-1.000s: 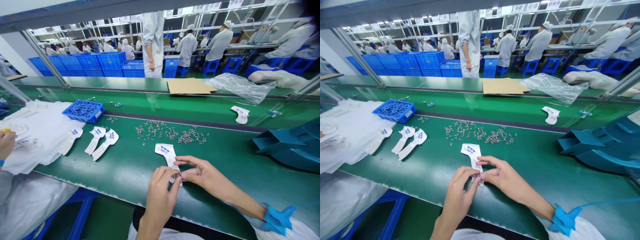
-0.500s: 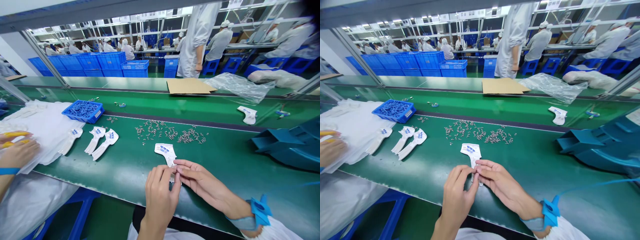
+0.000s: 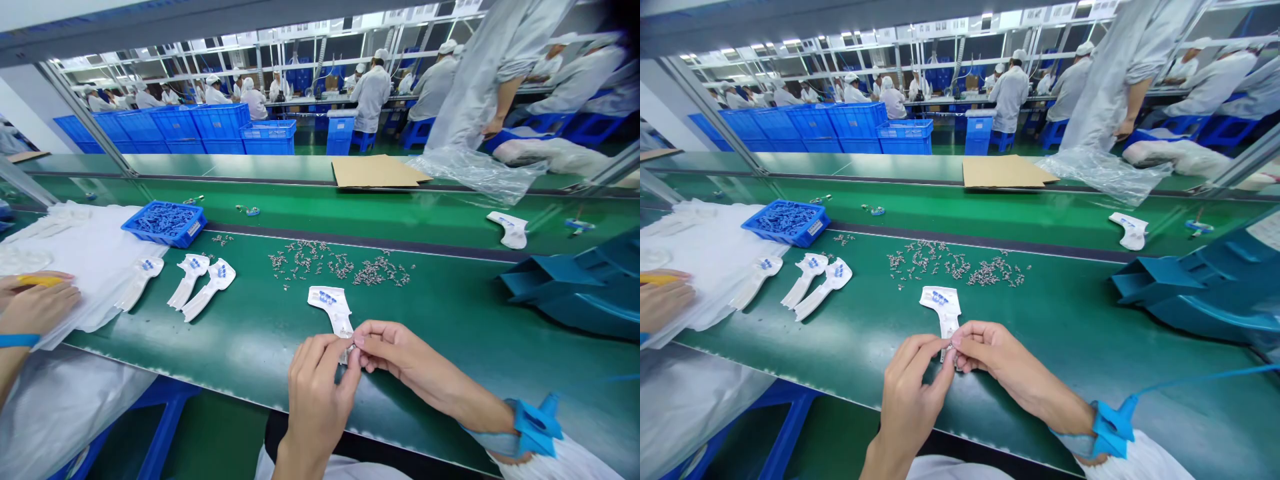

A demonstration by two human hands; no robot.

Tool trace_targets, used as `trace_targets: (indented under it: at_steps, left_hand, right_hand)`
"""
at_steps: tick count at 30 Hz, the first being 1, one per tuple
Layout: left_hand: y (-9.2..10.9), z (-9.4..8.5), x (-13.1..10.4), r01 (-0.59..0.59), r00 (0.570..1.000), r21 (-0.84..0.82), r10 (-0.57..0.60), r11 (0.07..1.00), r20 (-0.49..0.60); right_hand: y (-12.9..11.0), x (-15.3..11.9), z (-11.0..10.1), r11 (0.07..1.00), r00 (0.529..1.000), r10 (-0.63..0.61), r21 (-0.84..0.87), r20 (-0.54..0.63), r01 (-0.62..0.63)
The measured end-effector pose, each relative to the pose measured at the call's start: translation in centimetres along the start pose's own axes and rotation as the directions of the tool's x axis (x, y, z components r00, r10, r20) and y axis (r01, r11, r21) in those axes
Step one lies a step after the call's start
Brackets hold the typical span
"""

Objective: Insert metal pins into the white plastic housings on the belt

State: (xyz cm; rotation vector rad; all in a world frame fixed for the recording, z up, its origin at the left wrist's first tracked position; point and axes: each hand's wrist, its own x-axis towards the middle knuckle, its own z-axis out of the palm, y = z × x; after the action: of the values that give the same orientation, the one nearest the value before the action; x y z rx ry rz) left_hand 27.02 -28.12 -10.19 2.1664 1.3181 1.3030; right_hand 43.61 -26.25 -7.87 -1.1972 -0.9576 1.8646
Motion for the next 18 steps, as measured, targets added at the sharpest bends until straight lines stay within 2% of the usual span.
trace_targets:
  at_steps: [3,5,8,11,14,18]
  left_hand:
    - [-0.5,-0.1,0.0,0.005,1.0,-0.021,-0.004,1.0,0.018]
    - [-1.2,-0.1,0.1,0.015,0.996,-0.002,-0.015,1.0,0.086]
    - [-2.6,0.1,0.2,0.022,0.976,0.054,-0.033,0.998,0.215]
    - [-3.5,0.3,0.2,0.027,0.952,0.12,-0.063,0.992,0.301]
    - [-3.7,0.5,0.0,0.023,0.936,0.165,-0.079,0.986,0.342]
    - [-3.5,0.6,-0.2,0.032,0.938,0.177,-0.09,0.984,0.335]
  right_hand:
    - [-0.5,0.5,-0.5,0.981,1.0,-0.028,-0.194,0.001,0.027]
    - [-0.6,1.0,-0.8,0.93,0.996,-0.079,-0.362,-0.028,0.064]
    - [-0.5,1.7,-0.8,0.796,0.98,-0.181,-0.598,-0.084,0.096]
    - [-0.5,2.1,-0.4,0.624,0.962,-0.244,-0.779,-0.122,0.06]
    - [-0.3,2.4,0.1,0.505,0.957,-0.268,-0.862,-0.113,0.04]
    - [0.3,2.7,0.2,0.478,0.958,-0.262,-0.878,-0.121,0.02]
